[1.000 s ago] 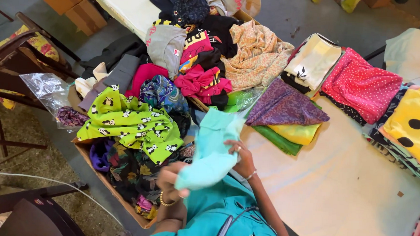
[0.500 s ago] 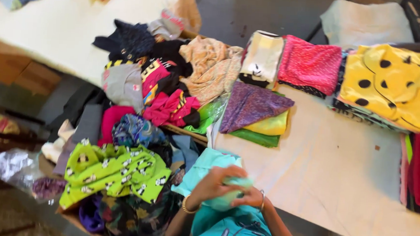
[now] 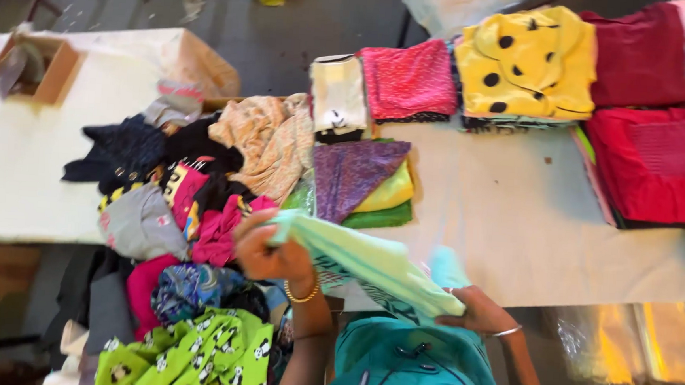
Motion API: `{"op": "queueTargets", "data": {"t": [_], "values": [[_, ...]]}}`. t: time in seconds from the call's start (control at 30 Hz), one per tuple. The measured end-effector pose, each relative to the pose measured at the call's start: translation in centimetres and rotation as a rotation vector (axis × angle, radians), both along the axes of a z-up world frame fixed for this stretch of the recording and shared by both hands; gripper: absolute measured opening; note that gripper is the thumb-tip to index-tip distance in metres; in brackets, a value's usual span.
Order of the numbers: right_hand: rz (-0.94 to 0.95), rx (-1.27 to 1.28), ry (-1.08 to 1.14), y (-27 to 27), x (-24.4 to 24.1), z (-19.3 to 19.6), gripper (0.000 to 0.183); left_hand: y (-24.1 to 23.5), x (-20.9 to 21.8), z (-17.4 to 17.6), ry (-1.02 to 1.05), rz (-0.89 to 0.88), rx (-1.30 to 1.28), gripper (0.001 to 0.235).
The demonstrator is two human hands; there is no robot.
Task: Fold and organize various items of clothing on a flat surface.
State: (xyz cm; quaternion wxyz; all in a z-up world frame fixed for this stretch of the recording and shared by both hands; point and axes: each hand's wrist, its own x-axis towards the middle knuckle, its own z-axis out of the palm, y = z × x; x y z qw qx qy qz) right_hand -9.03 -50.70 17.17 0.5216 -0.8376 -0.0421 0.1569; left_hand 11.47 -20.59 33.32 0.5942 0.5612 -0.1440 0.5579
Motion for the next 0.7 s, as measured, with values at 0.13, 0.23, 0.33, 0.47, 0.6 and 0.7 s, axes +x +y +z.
{"op": "queueTargets", "data": {"t": [0.13,0.23,0.33,0.47,0.6,0.7], "values": [[-0.327,-0.471,-0.462,-8.0,-5.1,-2.6,0.045,1.2,1.4,-0.1,0.017,-0.013,-0.076,0.033],[-0.792,-0.206,-0.588,-9.4,-7.5,2.0,0.019,0.1,1.9,-0.3,0.156,-0.16,-0.05,0.036],[-1.053,0.356,-0.878,-10.1,-7.8,0.7,0.027,-3.0,1.0,1.3,0.386,-0.142,0.255,0.036],[-1.148,0.211,-0.858,-9.8,-8.7,-1.2,0.042,-10.0,-3.9,2.1,0.423,-0.473,0.844,0.091],[-0.913,-0.434,-0.485,-5.2,-8.1,6.1,0.042,-17.7,-10.2,6.3,0.189,-1.38,0.901,0.119],[-0.901,-0.183,-0.684,-4.3,-7.4,9.8,0.054,-21.7,-11.9,5.1,0.526,-1.472,1.343,0.113]]}}
